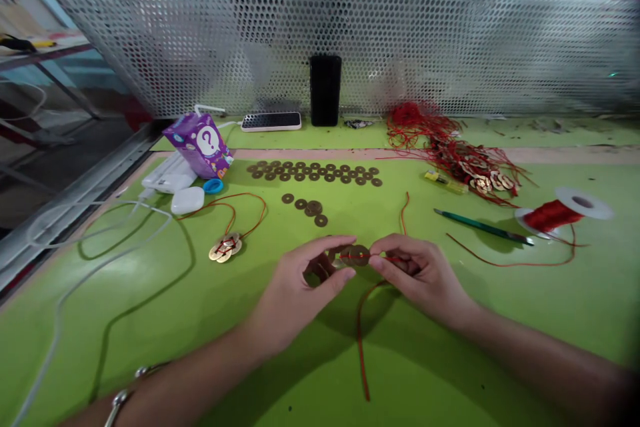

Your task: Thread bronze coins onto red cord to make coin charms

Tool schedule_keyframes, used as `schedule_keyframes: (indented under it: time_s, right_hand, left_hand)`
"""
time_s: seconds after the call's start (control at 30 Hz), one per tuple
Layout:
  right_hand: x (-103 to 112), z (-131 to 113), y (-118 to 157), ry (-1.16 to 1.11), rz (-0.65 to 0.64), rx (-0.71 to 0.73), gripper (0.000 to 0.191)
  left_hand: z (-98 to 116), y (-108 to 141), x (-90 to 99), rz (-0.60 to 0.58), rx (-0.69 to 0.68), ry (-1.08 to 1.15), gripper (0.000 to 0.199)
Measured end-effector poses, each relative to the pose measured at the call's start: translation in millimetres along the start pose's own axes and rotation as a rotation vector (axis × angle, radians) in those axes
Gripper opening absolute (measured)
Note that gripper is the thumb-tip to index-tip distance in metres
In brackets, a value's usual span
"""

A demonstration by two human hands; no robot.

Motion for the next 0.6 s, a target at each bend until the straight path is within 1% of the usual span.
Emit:
schedule_keyframes:
  time_s: [0.1,0.23,0.37,0.6]
  right_hand:
    - [-0.6,-1.8,0.2,0.014,0.005,0.004,0.027]
    - [-0.9,-2.2,1.1,0.019,0.010,-0.014,0.025]
    - [-1.2,-0.8,1.7,0.016,-0.002,-0.018,0.023]
    - [-0.7,1.3,2.8,0.007,-0.003,-0.044,0.032]
  left_hand:
    - [-1.3,-0.8,-0.4,-0.010,0.002,0.009,0.027]
    - [-2.6,-0.6,0.2,-0.019,0.007,0.000,0.028]
    - [-2.6,0.8,0.2,-0.004,0.011,-0.015,0.028]
    - [0.2,2.0,0.8,0.057,0.005,-0.045,0.027]
Point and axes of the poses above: each hand's wrist, its own y-axis away from the middle knuckle, its own x-axis out of the back of the hand, z = x × y, the point moved 1 cm from there along -y, towards the middle knuckle, and after that the axes turned 11 degrees about -y, right-handed, at the moved point
